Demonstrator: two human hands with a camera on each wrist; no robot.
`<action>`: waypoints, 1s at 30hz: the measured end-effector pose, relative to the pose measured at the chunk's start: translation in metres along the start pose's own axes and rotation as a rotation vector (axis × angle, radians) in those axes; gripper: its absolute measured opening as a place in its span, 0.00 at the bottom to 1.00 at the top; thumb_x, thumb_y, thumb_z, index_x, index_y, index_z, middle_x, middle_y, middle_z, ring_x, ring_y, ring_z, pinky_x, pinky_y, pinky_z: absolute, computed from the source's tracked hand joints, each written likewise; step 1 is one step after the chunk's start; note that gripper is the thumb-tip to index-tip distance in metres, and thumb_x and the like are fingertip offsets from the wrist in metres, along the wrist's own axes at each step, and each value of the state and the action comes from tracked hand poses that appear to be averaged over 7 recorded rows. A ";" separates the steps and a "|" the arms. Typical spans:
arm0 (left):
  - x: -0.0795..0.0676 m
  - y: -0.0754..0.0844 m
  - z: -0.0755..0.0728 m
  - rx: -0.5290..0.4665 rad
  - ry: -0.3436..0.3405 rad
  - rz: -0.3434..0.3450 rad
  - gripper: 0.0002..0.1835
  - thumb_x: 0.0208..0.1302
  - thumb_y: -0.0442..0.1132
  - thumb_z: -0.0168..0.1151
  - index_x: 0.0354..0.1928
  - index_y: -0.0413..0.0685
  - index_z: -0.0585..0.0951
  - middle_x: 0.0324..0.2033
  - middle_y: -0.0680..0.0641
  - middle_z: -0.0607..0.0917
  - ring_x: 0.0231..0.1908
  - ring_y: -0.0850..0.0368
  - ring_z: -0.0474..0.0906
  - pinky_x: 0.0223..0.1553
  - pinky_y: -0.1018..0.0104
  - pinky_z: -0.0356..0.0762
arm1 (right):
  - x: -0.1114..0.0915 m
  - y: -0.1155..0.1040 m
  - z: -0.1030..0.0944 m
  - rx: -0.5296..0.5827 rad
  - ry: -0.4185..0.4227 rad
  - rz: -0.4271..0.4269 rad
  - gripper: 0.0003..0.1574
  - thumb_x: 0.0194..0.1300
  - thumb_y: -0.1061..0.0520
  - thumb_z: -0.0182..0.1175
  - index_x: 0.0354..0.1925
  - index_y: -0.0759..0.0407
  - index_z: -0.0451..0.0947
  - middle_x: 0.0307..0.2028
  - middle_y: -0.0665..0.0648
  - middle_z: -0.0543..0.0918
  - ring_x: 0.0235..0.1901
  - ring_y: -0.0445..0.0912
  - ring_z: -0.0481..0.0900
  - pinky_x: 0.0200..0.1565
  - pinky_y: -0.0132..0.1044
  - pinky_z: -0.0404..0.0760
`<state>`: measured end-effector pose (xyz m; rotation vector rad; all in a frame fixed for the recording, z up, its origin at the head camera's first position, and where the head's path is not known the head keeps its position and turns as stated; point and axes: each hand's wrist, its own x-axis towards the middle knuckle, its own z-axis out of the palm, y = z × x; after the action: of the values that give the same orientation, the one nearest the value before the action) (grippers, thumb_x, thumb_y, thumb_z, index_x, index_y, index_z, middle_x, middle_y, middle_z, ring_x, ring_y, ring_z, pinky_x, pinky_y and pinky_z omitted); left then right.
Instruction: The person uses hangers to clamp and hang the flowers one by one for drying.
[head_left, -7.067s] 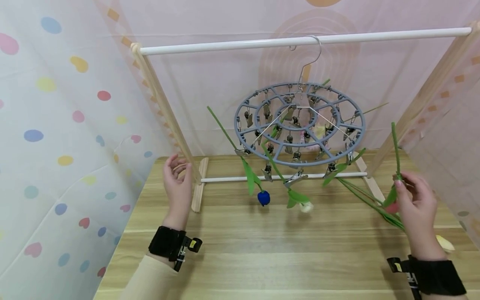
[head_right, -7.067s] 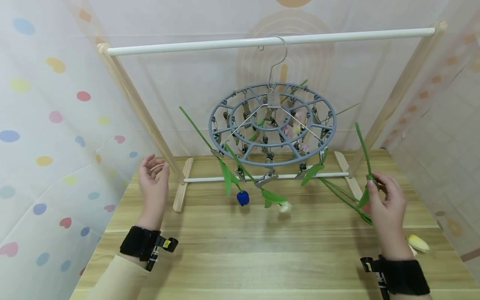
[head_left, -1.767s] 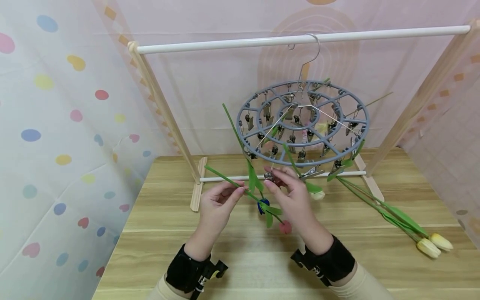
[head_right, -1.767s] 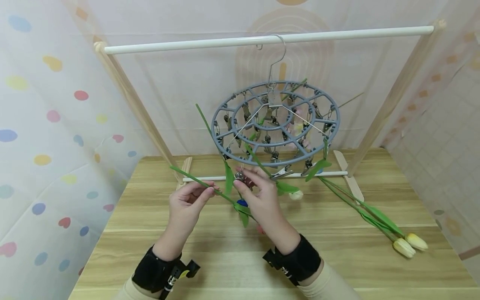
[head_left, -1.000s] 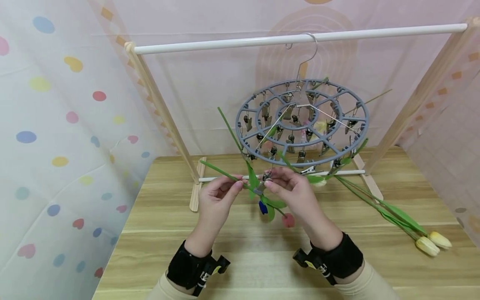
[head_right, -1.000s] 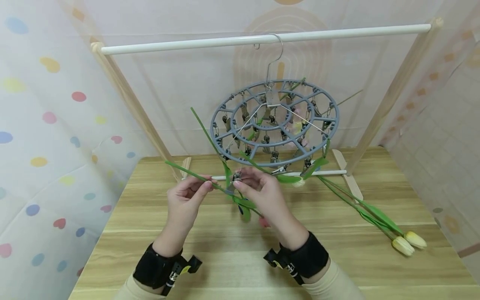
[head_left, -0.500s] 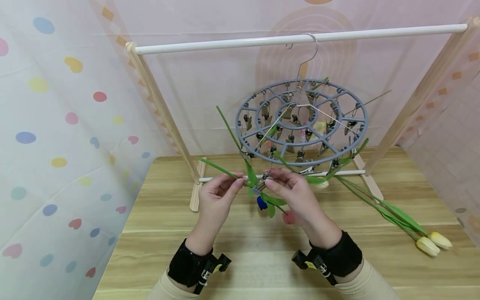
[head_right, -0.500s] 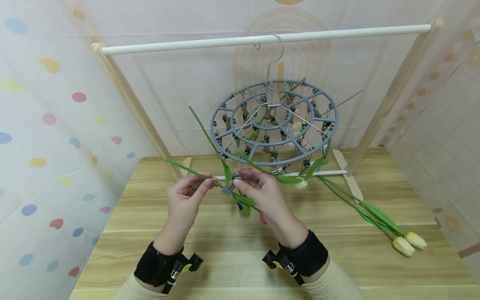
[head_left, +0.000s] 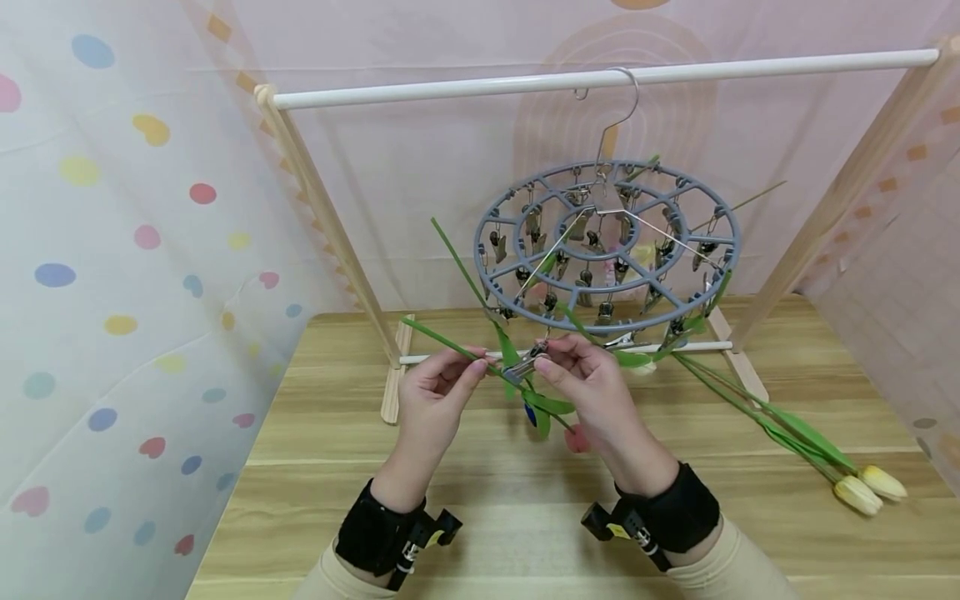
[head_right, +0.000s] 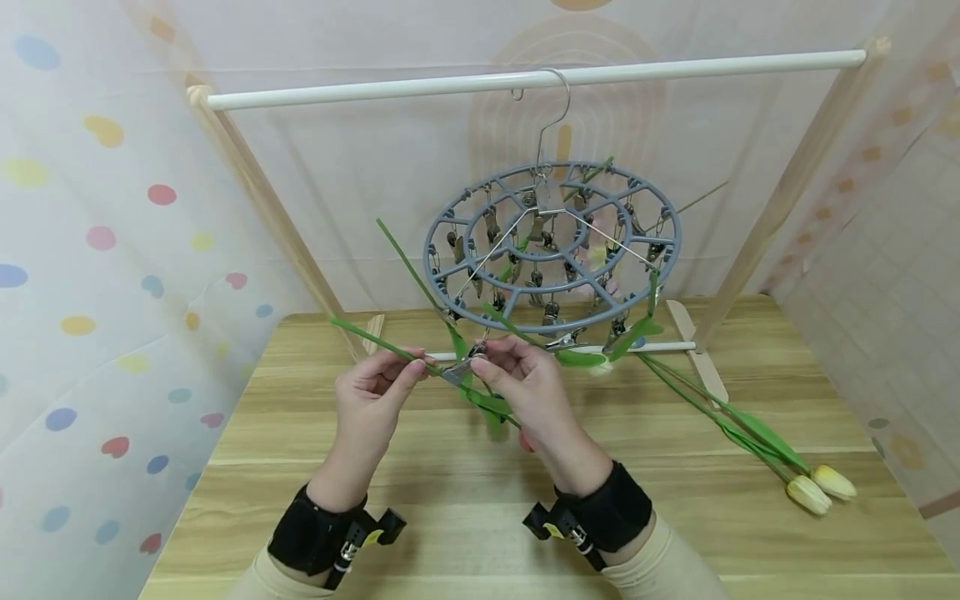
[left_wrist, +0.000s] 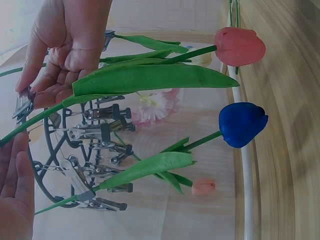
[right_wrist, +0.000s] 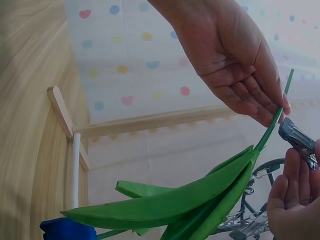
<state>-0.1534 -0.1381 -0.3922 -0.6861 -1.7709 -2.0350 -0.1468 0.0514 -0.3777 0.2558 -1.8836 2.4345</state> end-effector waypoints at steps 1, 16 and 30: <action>0.000 0.000 0.000 0.005 0.001 -0.003 0.08 0.61 0.27 0.60 0.40 0.26 0.79 0.35 0.57 0.87 0.36 0.62 0.84 0.41 0.68 0.83 | 0.000 0.000 0.000 0.003 0.005 -0.001 0.11 0.62 0.69 0.59 0.39 0.56 0.73 0.39 0.45 0.80 0.41 0.39 0.78 0.43 0.26 0.78; 0.000 0.003 0.000 0.021 0.006 0.007 0.09 0.62 0.29 0.60 0.40 0.26 0.80 0.35 0.59 0.87 0.34 0.62 0.84 0.37 0.64 0.84 | 0.003 0.005 -0.002 0.009 -0.002 -0.040 0.20 0.61 0.74 0.56 0.34 0.48 0.77 0.35 0.44 0.80 0.36 0.37 0.78 0.38 0.25 0.78; 0.003 0.006 0.002 0.015 0.015 -0.010 0.11 0.63 0.30 0.60 0.40 0.23 0.78 0.34 0.58 0.88 0.35 0.54 0.84 0.38 0.66 0.83 | 0.004 0.004 -0.002 0.008 -0.007 -0.025 0.16 0.62 0.71 0.58 0.34 0.49 0.77 0.36 0.45 0.81 0.36 0.39 0.78 0.40 0.26 0.79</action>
<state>-0.1521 -0.1370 -0.3859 -0.6564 -1.7831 -2.0263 -0.1511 0.0518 -0.3816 0.2871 -1.8617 2.4288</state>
